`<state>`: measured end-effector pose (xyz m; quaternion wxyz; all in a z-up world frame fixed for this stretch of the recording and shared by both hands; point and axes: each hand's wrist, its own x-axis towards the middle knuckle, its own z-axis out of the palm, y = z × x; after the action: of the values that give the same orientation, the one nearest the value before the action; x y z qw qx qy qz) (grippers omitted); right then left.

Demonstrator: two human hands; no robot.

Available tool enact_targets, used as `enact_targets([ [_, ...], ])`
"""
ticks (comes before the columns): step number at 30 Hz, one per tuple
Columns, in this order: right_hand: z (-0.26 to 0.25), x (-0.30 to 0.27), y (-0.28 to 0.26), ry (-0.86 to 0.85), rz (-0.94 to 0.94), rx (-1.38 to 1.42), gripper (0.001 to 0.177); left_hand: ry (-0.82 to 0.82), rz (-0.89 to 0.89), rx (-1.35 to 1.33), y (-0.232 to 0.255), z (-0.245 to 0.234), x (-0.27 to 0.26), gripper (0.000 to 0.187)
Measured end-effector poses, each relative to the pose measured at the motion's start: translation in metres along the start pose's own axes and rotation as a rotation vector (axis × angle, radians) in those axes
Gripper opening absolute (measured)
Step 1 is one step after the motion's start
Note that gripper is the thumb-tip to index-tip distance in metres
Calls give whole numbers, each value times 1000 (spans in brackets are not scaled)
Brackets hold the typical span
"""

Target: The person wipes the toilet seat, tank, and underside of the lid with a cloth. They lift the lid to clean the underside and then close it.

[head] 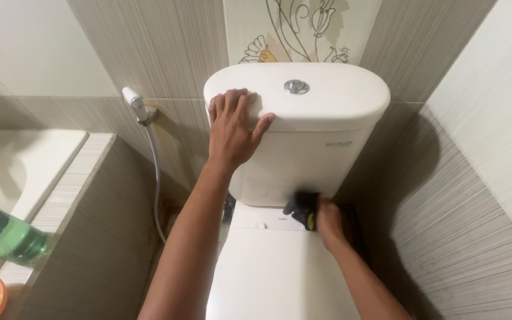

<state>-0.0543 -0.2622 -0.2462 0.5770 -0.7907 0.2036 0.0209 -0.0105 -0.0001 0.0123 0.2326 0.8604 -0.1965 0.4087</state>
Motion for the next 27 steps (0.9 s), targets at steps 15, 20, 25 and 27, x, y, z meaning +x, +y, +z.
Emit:
enact_targets([
  [15,-14,-19,-142,525,-846,215,76,-40,-22,51,0,1,4,63],
  [20,-30,1,-178,678,-975,147,70,-18,-15,28,1,-1,4,61],
  [25,-50,11,-195,741,-1054,-8,60,-13,-28,18,1,0,2,59],
  [27,-61,12,-202,749,-1074,-39,57,0,-20,5,3,0,2,60],
])
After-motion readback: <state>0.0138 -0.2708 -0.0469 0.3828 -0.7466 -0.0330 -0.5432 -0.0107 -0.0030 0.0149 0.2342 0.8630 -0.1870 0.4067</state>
